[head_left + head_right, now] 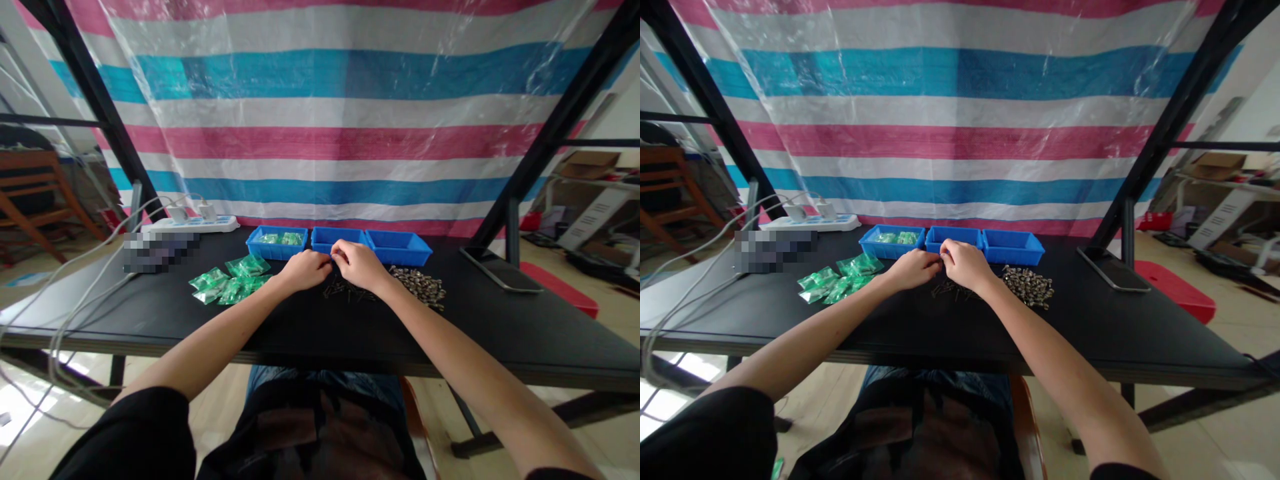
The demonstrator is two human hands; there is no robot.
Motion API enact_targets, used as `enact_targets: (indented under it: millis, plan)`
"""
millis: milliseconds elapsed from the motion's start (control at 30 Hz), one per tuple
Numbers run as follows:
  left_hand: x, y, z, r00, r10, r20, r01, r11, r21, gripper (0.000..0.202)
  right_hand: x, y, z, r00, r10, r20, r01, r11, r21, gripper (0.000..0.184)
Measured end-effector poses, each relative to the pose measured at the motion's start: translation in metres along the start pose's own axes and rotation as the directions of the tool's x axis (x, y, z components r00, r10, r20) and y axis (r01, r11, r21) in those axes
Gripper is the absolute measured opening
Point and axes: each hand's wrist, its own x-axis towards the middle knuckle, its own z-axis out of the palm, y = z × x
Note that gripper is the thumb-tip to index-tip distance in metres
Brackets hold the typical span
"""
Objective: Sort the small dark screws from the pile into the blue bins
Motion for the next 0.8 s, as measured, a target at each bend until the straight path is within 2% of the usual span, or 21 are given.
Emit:
enact_targets:
  millis: [100, 267, 500, 800]
  plan:
    - [-0.0002, 0.0010, -0.0008, 1.000, -0.017, 0.006, 0.017, 1.000, 0.004, 0.033, 0.0005, 0.0002, 0.0019, 1.000, 0.023, -0.002, -0.023, 0.999, 0.034, 0.010]
    - [-0.0004, 0.0023, -0.0016, 1.000, 0.010, 0.001, -0.010, 1.000, -0.015, 0.033, 0.0009, -0.0020, 0.0032, 0.999, 0.036, -0.019, -0.034, 0.996, 0.087, 0.029]
    - [-0.0004, 0.0004, 0.0029, 0.999, 0.042, 0.001, -0.042, 0.999, -0.007, 0.032, 0.0001, -0.0033, 0.0032, 0.999, 0.027, 0.020, -0.027, 0.999, 0.018, 0.019]
    - [-0.0002, -0.0006, 0.0043, 0.998, 0.069, 0.002, -0.069, 0.998, 0.007, 0.032, 0.0007, -0.0028, 0.0025, 1.000, -0.021, -0.015, 0.022, 0.997, 0.079, 0.024]
